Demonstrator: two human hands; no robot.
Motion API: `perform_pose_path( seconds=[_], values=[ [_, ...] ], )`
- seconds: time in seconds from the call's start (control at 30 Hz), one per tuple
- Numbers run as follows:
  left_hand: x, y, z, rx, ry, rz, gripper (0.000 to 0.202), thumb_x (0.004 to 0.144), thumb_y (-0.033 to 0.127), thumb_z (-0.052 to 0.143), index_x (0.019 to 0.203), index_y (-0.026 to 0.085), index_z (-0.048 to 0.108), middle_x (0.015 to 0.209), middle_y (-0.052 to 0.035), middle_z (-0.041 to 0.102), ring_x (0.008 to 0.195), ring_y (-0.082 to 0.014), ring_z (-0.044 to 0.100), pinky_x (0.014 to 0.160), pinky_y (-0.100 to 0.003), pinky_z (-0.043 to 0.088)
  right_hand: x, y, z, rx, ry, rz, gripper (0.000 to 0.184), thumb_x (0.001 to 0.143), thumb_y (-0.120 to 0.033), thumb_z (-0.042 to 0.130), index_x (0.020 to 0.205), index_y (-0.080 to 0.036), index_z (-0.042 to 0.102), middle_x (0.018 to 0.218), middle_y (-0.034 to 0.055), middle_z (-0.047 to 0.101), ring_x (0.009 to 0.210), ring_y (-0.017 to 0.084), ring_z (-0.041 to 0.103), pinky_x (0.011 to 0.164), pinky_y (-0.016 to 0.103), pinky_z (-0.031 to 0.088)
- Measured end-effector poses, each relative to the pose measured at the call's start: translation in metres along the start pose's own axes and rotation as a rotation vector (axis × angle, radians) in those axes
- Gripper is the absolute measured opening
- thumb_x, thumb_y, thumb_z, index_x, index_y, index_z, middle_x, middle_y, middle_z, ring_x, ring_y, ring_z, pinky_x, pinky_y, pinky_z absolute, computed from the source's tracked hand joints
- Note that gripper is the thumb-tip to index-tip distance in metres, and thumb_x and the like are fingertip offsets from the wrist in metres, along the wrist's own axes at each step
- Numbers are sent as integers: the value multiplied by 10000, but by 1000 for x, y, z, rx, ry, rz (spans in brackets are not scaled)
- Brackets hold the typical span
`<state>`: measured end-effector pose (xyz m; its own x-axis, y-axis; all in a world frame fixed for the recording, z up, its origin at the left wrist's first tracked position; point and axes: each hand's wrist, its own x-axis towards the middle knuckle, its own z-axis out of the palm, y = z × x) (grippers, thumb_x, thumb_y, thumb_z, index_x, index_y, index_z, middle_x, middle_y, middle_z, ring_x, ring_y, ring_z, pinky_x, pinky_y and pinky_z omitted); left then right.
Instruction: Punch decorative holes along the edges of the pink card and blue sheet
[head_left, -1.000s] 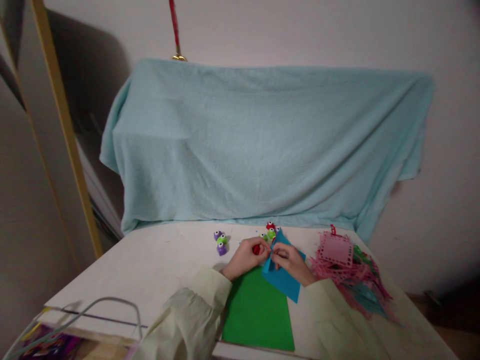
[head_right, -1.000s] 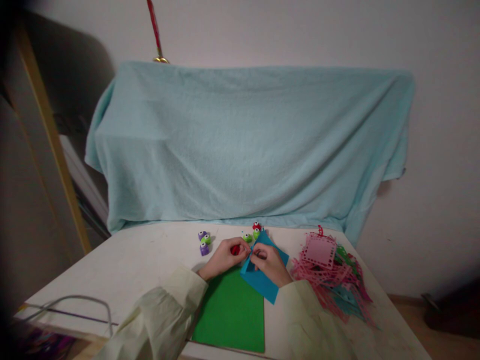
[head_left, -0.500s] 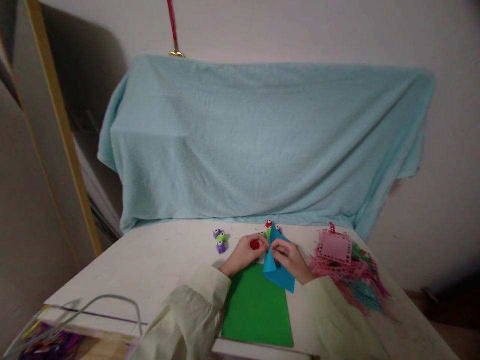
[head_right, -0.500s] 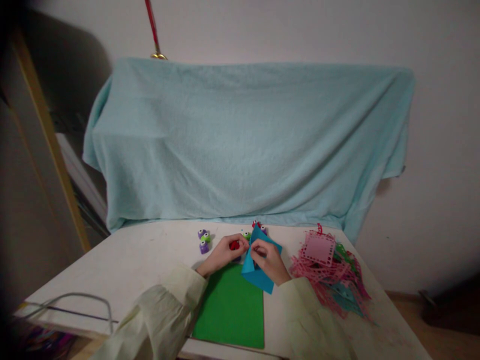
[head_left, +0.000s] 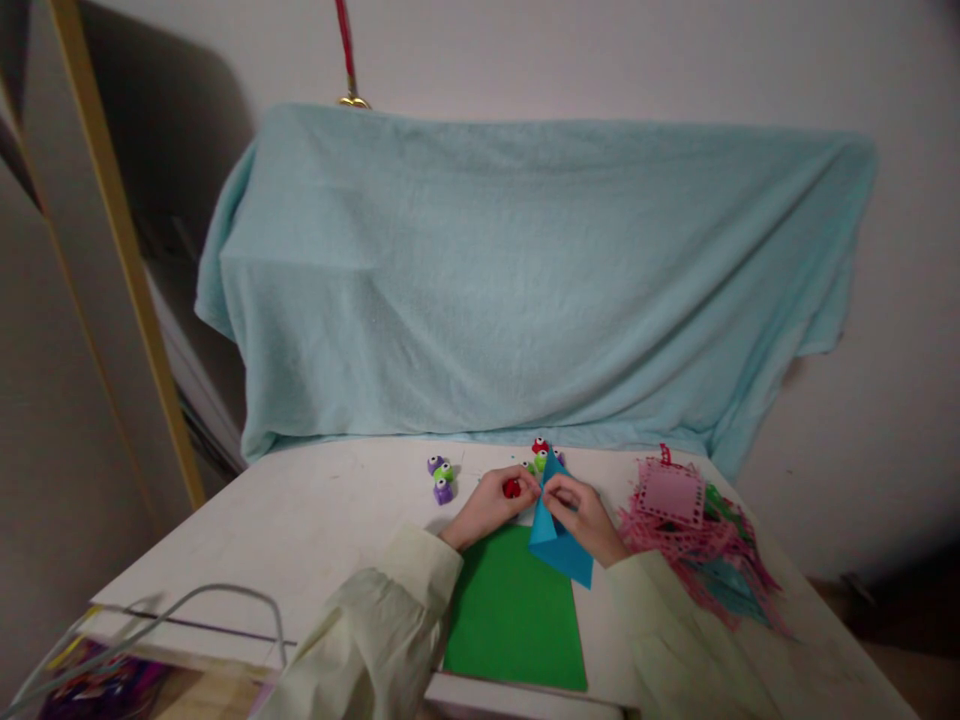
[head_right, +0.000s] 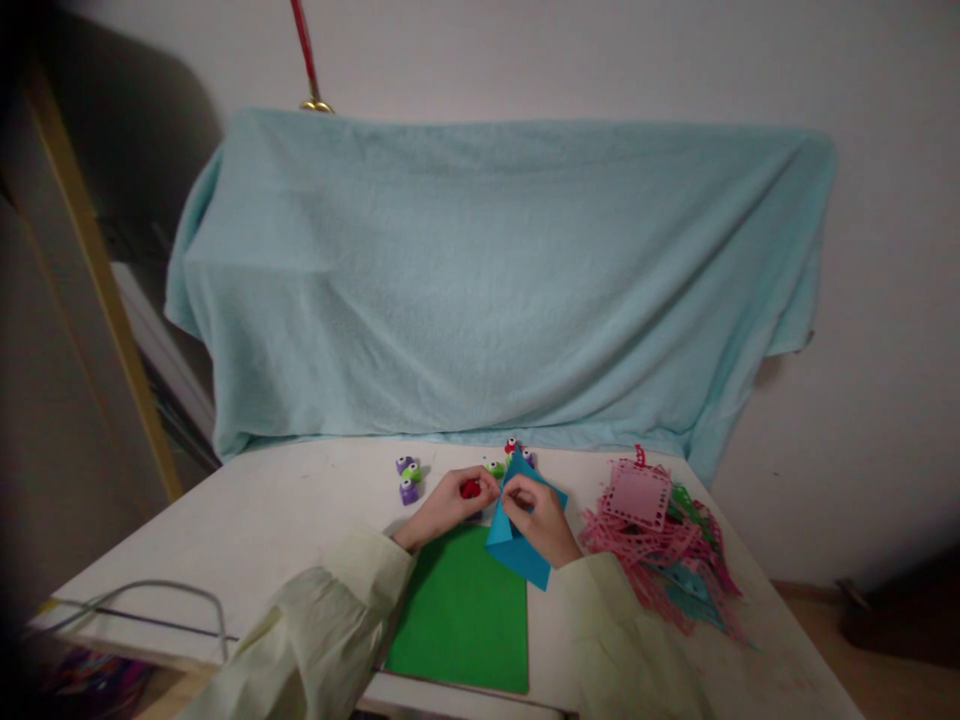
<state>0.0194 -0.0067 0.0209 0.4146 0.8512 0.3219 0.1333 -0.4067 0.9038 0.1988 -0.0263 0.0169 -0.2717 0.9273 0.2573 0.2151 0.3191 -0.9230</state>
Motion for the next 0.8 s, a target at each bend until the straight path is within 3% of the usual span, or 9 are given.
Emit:
perform_pose_path(
  seconds=[0.37,0.8],
  values=[
    [-3,8,1,-8,-10,24,164,789,260,548,825,133,644,732,-6,610,676,-117,513,649,-213,386,0,-6,1,-43,3,-45,76,790,-215,539,727,-172,543,660,-31,506,617,110,491,570,213,357],
    [-1,12,-2,-120,-20,6,219,791,329,575,819,123,644,773,-31,626,744,-145,540,728,-244,400,-2,-12,-2,-18,-5,-45,109,800,-282,548,767,-179,544,678,-24,498,638,126,496,590,223,373]
  ],
)
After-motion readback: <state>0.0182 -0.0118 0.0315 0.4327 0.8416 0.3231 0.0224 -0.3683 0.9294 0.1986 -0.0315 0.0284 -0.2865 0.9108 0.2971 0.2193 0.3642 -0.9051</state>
